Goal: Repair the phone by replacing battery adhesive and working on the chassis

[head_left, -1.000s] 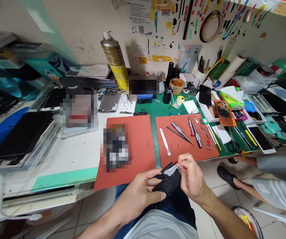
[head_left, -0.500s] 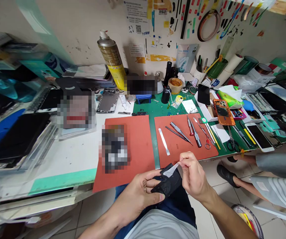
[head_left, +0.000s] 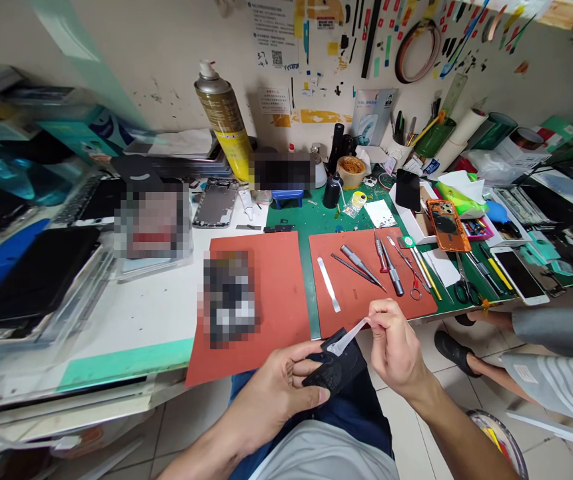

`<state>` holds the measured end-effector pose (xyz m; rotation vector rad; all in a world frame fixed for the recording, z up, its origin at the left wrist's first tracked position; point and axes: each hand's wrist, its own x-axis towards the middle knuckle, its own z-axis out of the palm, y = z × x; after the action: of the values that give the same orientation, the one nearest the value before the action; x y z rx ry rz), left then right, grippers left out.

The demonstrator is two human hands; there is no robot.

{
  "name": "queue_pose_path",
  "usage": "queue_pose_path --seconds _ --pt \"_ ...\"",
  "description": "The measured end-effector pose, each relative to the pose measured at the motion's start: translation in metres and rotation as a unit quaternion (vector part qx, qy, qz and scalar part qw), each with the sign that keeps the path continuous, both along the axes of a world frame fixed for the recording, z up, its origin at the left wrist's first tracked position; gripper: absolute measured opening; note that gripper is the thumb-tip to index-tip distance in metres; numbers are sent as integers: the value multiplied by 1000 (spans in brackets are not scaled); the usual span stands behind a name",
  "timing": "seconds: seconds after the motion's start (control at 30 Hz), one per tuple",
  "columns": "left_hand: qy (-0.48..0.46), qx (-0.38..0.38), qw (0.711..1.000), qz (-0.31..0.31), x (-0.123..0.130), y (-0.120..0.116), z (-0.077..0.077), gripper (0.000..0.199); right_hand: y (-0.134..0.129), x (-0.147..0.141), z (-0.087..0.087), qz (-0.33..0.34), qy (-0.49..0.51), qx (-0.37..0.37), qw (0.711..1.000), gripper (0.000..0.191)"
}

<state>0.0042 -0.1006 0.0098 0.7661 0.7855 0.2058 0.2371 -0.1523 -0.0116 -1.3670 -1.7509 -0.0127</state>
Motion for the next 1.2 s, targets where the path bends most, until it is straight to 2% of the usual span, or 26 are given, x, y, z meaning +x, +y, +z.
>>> queue_pose_path --seconds 0.27,0.43,0.5,0.57,0.63,0.73,0.87,0.97,1.1,1.2 --pt "-2 0 1000 -7 0 0 -3 67 4 6 0 -39 -24 25 999 31" --pt "31 -18 999 -6 -4 -1 -9 78 10 25 2 -86 -21 50 995 29" --pt "39 -22 999 -1 -4 -2 -10 81 11 35 6 -116 1 47 992 25" --pt "39 -19 999 3 -4 -2 -9 80 8 40 12 -128 68 5 989 17" --pt "35 -19 999 10 -4 -1 -8 80 3 42 18 -119 190 -59 973 12" --pt "27 -23 999 30 -5 1 -5 79 -10 42 25 -90 354 -120 923 16" --pt "7 -11 999 41 -7 5 -1 75 -30 48 25 -55 489 -125 861 11" --pt "0 -11 999 44 -6 7 1 75 -40 51 21 -47 554 -148 818 8" --pt "-13 -3 999 50 -3 11 1 73 -33 44 23 -18 578 -173 797 12" --pt "-8 0 998 58 -2 12 2 74 -8 40 32 -1 553 -184 813 21"
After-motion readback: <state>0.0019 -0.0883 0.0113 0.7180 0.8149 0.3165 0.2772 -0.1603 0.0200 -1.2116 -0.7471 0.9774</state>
